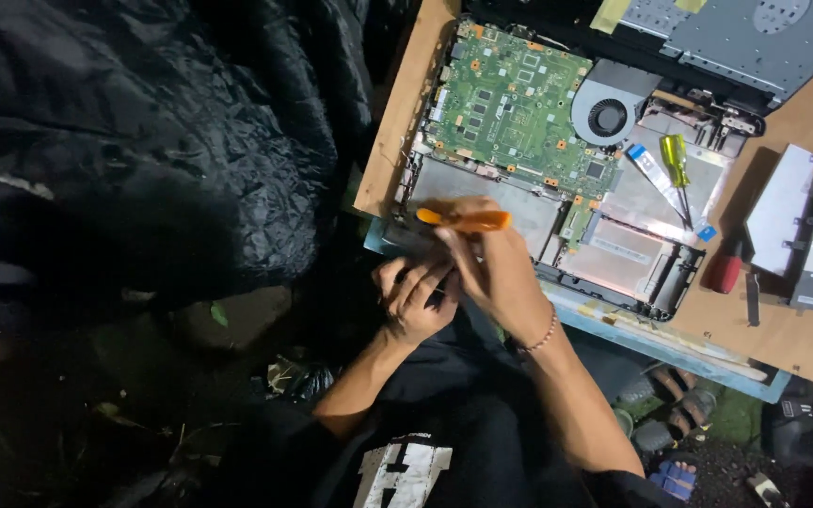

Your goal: The person cleans the exposed motherboard and battery area of a disassembled laptop with a brush, then uses a screwdriver to remove screws from the cooling fan assembly and lifts the fan off the board.

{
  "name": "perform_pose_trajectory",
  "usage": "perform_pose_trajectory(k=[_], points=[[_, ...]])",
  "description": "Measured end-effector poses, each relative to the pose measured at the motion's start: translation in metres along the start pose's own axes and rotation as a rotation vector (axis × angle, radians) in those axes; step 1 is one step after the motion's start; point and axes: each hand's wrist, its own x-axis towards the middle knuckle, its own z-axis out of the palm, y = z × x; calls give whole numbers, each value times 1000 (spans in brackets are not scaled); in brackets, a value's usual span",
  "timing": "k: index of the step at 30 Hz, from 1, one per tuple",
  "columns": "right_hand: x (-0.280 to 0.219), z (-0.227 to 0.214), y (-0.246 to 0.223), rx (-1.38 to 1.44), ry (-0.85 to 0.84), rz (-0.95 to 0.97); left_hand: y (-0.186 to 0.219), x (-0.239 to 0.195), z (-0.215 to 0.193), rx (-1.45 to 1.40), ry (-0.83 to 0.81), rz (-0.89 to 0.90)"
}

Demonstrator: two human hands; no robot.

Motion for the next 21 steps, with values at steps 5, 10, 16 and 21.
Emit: perform_pose_trajectory(k=[5,10,16,21], points=[[47,20,-50,-48,-26,-77,-2,-4,0,14,-29,-19],[57,29,-51,-13,-50,-204,-1,-3,3,24,-42,-4],[40,-1,-49,-183,-231,-90,-2,-3,3,57,-49,4],[53,11,-63,-83,-173,-126,-3,0,3,96,-50,19]])
